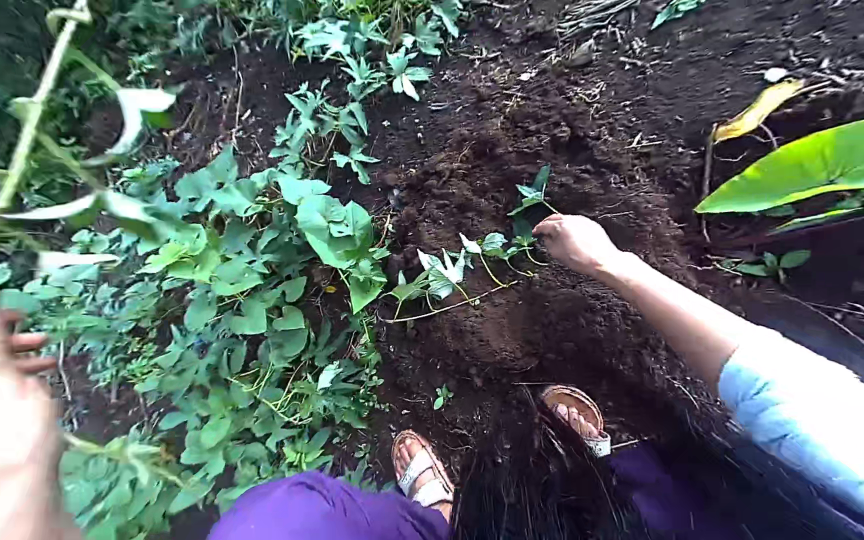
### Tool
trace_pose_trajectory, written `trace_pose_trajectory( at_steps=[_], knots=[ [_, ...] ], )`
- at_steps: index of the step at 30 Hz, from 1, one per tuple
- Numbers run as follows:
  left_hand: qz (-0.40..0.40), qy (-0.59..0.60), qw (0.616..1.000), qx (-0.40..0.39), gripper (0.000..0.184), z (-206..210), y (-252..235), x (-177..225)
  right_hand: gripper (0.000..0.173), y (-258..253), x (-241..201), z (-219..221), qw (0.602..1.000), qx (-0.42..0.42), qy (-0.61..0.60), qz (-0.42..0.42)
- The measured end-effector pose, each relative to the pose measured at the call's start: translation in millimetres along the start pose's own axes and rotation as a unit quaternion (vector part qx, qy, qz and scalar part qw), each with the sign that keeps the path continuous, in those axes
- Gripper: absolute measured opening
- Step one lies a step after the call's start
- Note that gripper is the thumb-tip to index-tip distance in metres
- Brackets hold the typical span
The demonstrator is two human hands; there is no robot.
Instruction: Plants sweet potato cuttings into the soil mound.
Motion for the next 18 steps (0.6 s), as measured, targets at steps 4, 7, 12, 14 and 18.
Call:
trace_pose_trajectory(
  at_steps=[4, 7, 12, 14, 18],
  knots=[
    [0.066, 0.102, 0.992, -0.018, 0.026, 76.2, -13.9, 122.2, 0.028, -16.1, 3.9, -1.8, 0.998, -0.02, 0.0, 0.065],
    [0.082, 0.148, 0.983, -0.065, 0.019, 118.6, -22.6, 187.4, 0.034, -29.9, 10.7, -18.6, 0.995, 0.072, -0.016, 0.06],
    [0.078, 0.177, 0.975, -0.112, 0.019, 168.1, -32.0, 248.7, 0.032, -44.3, 23.9, -48.2, 0.967, 0.245, -0.065, -0.003],
    [0.058, 0.17, 0.974, -0.135, 0.018, 184.8, -34.1, 253.8, 0.035, -42.9, 24.4, -66.3, 0.921, 0.37, -0.124, -0.005],
    [0.022, 0.113, 0.963, -0.242, 0.02, 240.5, -38.2, 232.9, 0.056, -47.1, 22.2, -85.1, 0.864, 0.361, -0.35, -0.012]
  ],
)
Point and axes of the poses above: each hand's wrist, its own y-axis away from the middle knuckle, its own z-axis out of the palm, x = y × z, the point moved 2 cm from there along -y, towards the middle knuckle, and after that the axes turned 10 degrees about -y, right-handed, at the moved point
